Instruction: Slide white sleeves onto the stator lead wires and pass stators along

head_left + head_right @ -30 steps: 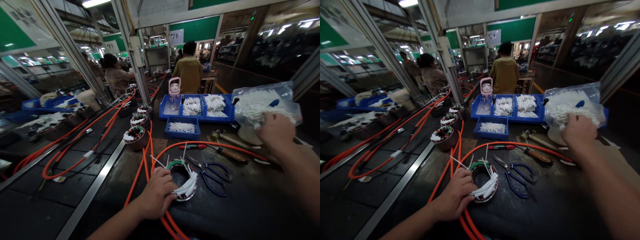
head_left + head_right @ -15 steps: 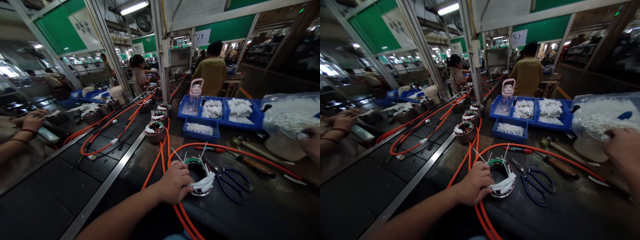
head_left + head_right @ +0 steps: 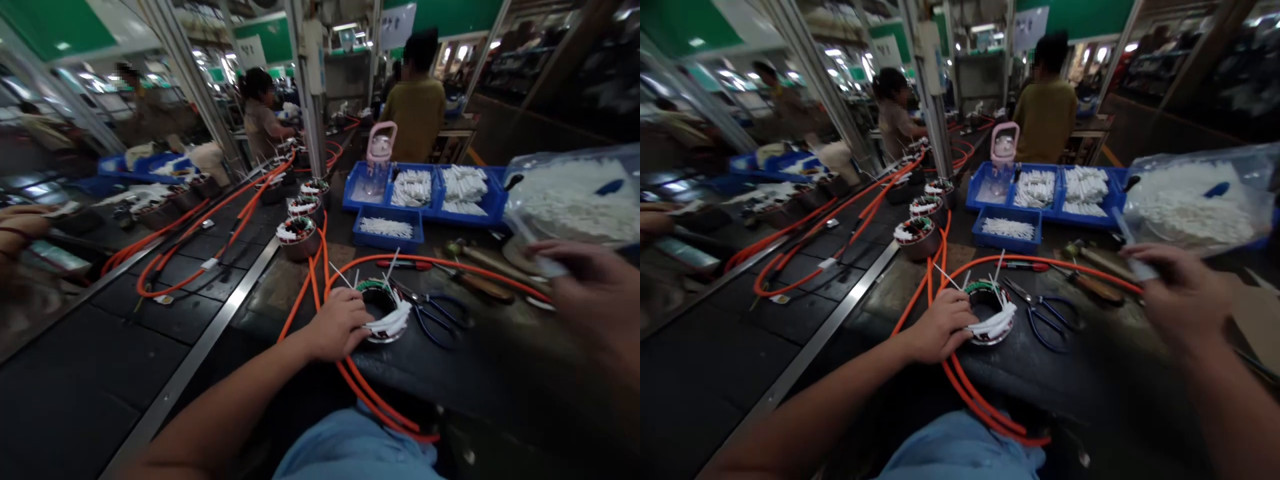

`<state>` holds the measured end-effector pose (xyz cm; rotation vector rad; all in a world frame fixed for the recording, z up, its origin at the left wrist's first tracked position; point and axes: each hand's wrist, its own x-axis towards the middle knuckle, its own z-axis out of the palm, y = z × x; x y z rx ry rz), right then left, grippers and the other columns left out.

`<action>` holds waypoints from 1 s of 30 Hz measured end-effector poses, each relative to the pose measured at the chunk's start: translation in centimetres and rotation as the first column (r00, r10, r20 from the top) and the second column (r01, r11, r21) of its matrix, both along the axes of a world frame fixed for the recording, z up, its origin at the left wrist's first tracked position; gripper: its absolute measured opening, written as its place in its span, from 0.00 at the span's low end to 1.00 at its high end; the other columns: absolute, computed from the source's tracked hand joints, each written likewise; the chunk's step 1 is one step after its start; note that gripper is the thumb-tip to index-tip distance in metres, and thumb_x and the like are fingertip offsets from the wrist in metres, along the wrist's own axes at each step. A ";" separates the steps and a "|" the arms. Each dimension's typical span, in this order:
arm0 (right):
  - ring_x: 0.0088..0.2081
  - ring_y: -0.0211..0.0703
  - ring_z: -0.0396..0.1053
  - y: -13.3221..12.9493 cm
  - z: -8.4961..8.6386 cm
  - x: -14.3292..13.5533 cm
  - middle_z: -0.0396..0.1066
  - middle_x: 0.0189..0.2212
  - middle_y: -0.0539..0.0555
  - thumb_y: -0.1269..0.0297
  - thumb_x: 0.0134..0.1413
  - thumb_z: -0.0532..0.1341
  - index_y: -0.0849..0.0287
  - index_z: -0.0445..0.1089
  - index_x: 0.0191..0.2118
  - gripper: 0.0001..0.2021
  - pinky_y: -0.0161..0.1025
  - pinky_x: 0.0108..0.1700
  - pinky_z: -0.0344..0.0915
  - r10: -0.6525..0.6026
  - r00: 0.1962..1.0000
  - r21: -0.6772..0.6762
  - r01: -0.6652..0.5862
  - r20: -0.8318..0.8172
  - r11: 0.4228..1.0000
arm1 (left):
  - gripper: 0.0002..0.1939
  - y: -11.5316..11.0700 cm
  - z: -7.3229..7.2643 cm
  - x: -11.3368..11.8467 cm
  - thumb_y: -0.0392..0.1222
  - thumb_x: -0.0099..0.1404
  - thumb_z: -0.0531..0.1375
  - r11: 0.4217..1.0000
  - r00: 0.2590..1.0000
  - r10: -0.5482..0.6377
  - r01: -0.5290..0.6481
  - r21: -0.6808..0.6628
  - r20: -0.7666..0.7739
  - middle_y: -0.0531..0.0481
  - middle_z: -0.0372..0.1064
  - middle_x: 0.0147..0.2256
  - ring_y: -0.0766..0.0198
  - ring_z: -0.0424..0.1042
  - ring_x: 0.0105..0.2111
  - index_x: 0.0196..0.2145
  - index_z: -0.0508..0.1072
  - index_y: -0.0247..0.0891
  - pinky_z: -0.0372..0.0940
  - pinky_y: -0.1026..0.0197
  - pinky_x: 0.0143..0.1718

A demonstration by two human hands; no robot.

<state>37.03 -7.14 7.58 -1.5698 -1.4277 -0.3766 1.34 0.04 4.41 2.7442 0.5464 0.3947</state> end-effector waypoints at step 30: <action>0.49 0.42 0.67 -7.8 -7.8 -18.1 0.69 0.47 0.57 0.74 0.55 0.52 0.53 0.62 0.50 0.18 0.39 0.46 0.68 0.668 0.742 -0.119 -0.669 -0.055 0.734 | 0.33 -1.4 0.1 1.2 0.35 0.57 0.57 0.975 0.972 0.185 -0.164 -0.151 0.143 0.44 0.70 0.44 0.53 0.57 0.53 0.60 0.52 0.35 0.52 0.45 0.55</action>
